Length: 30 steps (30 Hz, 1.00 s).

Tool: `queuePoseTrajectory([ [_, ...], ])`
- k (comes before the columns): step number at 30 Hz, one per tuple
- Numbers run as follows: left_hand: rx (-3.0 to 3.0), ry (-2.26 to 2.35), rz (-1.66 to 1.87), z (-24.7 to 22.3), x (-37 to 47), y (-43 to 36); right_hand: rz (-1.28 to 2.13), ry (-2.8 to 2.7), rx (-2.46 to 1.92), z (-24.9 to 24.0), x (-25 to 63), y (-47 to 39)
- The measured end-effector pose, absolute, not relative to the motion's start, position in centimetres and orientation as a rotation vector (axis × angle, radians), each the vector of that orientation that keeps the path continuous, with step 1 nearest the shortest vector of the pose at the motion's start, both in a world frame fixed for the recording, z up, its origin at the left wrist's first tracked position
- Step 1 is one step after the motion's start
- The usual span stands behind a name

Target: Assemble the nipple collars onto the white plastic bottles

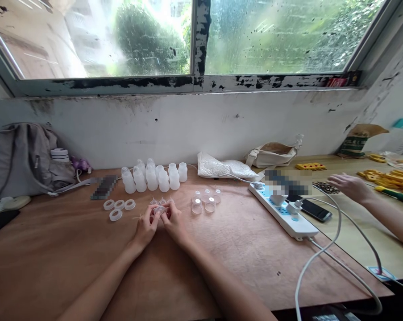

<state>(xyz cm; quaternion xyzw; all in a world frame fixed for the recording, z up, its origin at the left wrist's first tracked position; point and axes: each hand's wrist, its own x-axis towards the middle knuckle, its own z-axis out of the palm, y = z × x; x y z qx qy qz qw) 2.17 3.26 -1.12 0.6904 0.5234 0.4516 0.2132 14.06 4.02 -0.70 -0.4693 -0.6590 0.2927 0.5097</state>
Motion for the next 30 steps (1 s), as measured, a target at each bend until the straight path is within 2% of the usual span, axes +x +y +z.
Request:
queuePoseTrajectory([
  [16,1.831,1.496,1.201,-1.04,2.20,3.11,0.810,-1.617,-1.139,-0.57,14.62,4.20],
  [30,1.657,1.343,1.210,-0.84,2.13,3.03,0.805,-1.664,-1.138,-0.85,14.93,4.48],
])
